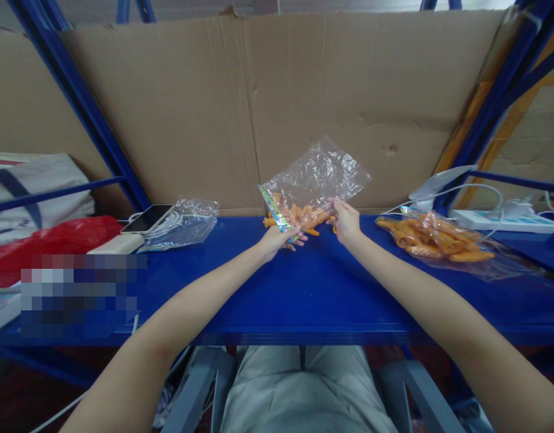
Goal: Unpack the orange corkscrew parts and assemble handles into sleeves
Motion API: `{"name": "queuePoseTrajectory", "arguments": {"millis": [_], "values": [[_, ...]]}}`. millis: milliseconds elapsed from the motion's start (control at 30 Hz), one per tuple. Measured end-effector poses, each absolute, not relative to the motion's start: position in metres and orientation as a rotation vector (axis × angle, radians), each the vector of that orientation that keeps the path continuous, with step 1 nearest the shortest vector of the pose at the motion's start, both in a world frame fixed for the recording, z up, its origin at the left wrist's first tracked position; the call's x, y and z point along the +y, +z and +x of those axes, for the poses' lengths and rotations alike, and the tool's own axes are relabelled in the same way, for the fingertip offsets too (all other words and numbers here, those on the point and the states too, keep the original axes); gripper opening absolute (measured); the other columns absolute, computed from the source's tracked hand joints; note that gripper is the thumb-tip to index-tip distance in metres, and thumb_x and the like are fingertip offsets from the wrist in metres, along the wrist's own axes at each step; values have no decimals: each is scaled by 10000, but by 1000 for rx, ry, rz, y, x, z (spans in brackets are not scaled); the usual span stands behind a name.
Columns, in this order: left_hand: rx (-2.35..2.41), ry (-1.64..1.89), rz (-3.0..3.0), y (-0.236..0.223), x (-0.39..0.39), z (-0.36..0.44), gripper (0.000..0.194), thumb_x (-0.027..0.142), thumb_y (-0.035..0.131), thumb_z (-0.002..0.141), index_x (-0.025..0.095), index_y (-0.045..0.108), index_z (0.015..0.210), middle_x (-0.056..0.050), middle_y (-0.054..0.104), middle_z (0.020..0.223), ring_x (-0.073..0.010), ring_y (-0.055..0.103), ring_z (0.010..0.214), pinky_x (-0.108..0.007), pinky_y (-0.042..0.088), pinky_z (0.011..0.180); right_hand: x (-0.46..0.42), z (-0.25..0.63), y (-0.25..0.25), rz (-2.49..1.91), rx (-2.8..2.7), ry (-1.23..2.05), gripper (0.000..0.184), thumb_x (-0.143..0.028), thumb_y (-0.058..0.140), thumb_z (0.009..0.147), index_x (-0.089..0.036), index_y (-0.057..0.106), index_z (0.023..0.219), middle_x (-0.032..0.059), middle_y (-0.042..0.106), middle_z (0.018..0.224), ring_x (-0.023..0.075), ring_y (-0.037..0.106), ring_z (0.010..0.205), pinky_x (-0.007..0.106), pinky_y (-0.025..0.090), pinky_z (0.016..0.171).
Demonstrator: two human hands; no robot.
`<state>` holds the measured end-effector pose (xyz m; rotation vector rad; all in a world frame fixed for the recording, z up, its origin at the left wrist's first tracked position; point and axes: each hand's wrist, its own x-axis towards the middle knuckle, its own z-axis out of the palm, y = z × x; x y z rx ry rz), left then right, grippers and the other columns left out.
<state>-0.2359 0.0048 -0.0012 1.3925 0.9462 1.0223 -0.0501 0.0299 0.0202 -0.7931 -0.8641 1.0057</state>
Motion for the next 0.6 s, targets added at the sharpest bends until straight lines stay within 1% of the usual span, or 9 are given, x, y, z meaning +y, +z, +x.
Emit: {"name": "queuePoseTrajectory", "arguments": {"millis": [100,167,200,267,333,367,433,500,600], "values": [[917,952,1407,-2,8,-238,223,315,754,825,129,716,942,-110,776,873,-158,707,696,-206,492,521,33,-46,22,-777,-808,1051,163,-302,673,874,-189,625,769,-34,652,684,85,593,550,178,490,464],[907,942,1354,-1,10,-240,286,384,749,821,131,719,953,-119,773,898,-176,715,720,-224,507,533,35,-44,23,-779,-784,1095,170,-272,648,890,-197,584,751,-39,643,672,92,602,558,191,502,495],[905,963,1309,0,11,-242,331,441,719,837,132,718,956,-122,770,898,-183,717,724,-234,514,539,35,-43,23,-793,-768,1109,181,-256,626,901,-201,563,741,-43,630,655,96,597,543,200,500,495],[909,1043,1207,4,15,-248,446,558,600,888,135,713,976,-121,764,872,-190,716,711,-254,524,552,35,-42,24,-838,-724,1115,213,-218,555,931,-205,523,722,-54,584,606,100,560,489,210,470,457],[930,1132,1124,9,19,-256,548,626,467,926,137,703,1003,-115,760,840,-191,712,687,-270,528,564,35,-42,25,-878,-683,1104,245,-186,484,953,-207,494,709,-60,541,576,101,509,441,215,415,409],[948,1168,1096,11,21,-260,575,640,428,935,138,697,1017,-112,760,828,-190,708,673,-275,527,566,34,-42,25,-889,-683,1100,252,-186,466,960,-208,489,711,-61,533,577,101,489,428,218,390,394],[1005,1224,1058,15,25,-266,583,642,407,940,137,687,1023,-101,753,776,-181,692,622,-276,517,559,33,-43,25,-901,-733,1096,257,-228,471,974,-209,488,718,-59,531,590,99,465,419,221,360,387],[1073,1251,1055,15,27,-269,552,617,427,945,129,684,973,-86,730,690,-162,657,547,-264,499,536,32,-46,22,-899,-824,1112,266,-296,490,984,-208,500,732,-54,535,599,96,458,425,223,365,401],[1189,1245,1142,13,27,-268,436,534,540,929,132,669,818,-48,660,547,-126,568,432,-233,440,471,29,-51,17,-905,-963,1139,307,-385,508,986,-203,520,739,-49,532,576,91,448,430,225,386,428]]}}
